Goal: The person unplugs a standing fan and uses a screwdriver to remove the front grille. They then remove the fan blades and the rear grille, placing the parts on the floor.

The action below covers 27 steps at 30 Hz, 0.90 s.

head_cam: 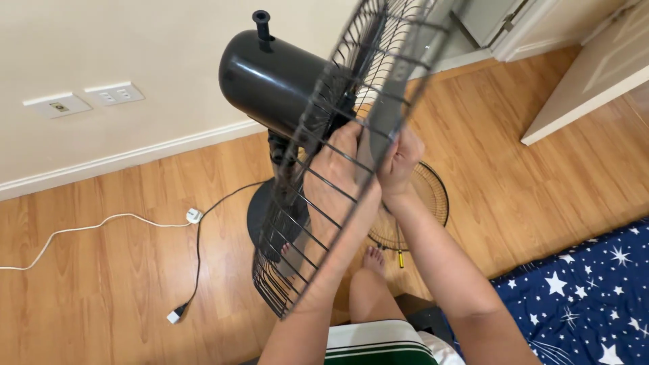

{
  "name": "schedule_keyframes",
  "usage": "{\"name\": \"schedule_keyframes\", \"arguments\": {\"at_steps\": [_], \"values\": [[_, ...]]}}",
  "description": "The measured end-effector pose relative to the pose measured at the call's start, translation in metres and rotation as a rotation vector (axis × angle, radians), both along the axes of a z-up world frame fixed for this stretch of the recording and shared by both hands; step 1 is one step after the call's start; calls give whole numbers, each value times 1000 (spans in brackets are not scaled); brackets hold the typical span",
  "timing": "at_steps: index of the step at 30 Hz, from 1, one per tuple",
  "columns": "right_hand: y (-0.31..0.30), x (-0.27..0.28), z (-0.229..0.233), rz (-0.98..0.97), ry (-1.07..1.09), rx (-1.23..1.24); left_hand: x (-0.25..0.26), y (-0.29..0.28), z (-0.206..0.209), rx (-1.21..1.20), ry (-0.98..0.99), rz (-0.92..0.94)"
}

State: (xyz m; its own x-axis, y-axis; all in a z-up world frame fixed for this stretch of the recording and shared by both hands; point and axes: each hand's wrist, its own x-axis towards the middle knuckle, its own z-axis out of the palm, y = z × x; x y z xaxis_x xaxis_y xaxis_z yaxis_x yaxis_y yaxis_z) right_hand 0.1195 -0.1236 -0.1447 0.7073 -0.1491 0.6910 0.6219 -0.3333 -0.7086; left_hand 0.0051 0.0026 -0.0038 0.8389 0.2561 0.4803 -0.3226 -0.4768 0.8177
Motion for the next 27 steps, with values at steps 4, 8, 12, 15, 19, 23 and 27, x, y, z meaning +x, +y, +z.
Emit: {"name": "schedule_keyframes", "arguments": {"at_steps": [4, 8, 12, 15, 19, 23, 27], "values": [[-48, 9, -16, 265, 118, -32, -38, 6, -1, 26, -87, -40], [-114, 13, -12, 513, 375, -138, -79, 20, -3, 56, -135, -77], [-172, 27, 13, 508, 527, -487, -111, 31, -6, 73, -174, -139], [-201, 42, 12, 341, 162, -1004, -134, 37, -17, 82, -201, -203], [-221, 62, 7, 420, 206, -1037, -162, 42, -12, 79, -213, -268], [-211, 61, 43, 435, 356, -896, -148, 22, 8, 143, -263, -183], [-145, 48, 102, 628, 524, -782, -99, -5, 0, 159, -200, -9]]}}
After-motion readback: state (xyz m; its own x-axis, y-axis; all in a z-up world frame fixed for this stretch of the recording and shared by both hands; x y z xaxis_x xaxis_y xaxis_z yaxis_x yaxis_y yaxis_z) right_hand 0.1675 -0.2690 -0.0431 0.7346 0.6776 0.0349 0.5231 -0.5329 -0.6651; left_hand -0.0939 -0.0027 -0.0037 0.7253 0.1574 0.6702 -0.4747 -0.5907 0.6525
